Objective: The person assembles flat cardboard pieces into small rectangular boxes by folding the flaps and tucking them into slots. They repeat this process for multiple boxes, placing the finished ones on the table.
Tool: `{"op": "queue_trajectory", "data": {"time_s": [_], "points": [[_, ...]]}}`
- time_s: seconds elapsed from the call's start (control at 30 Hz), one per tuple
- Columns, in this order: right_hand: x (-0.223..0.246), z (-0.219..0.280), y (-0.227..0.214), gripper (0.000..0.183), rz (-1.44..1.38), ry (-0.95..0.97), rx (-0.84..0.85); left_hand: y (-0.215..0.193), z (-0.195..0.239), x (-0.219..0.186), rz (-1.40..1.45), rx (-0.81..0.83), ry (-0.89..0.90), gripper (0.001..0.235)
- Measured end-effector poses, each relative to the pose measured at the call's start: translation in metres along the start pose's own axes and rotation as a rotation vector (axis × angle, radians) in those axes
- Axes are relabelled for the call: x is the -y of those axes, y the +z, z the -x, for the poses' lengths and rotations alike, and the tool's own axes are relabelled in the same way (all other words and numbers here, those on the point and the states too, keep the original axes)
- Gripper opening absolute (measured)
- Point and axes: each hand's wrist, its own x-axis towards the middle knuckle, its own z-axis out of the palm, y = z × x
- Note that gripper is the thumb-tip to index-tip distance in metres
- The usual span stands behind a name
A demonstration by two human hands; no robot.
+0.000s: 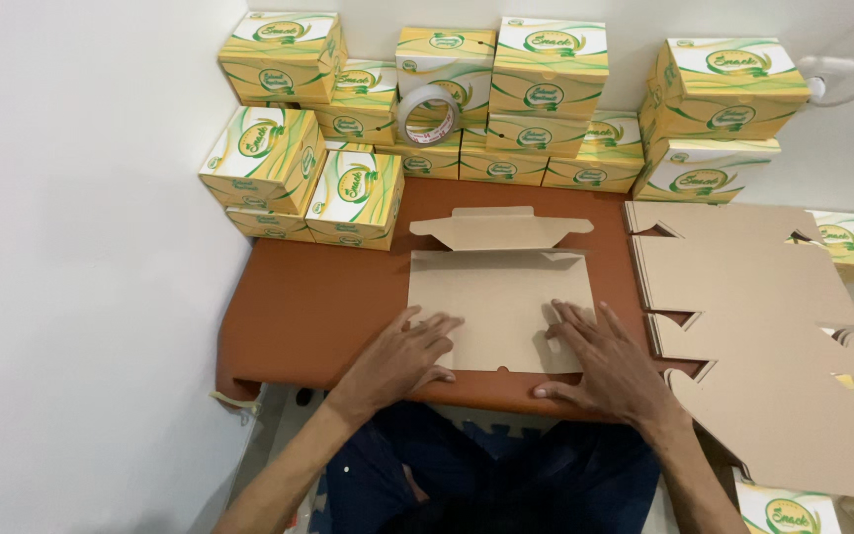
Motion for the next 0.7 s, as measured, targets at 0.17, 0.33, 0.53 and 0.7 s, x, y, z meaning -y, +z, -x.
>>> {"op": "queue_trajectory", "data": {"time_s": [0.17, 0.33, 0.53, 0.7], "points": [[0.008, -0.008, -0.018, 0.094, 0.053, -0.016, 0.079, 0.015, -0.004, -0.001, -0.134, 0.037, 0.109, 0.026], [0.009, -0.011, -0.021, 0.06, 0.174, -0.086, 0.093, 0.005, 0.001, -0.004, -0.095, -0.052, 0.093, 0.016], [0.007, -0.021, -0.041, 0.036, 0.056, -0.059, 0.209, -0.033, -0.035, -0.004, 0.035, 0.121, -0.044, 0.041], [0.002, -0.037, -0.064, 0.044, -0.125, 0.168, 0.301, -0.068, -0.073, 0.025, 0.442, 0.424, -0.226, 0.024]]}}
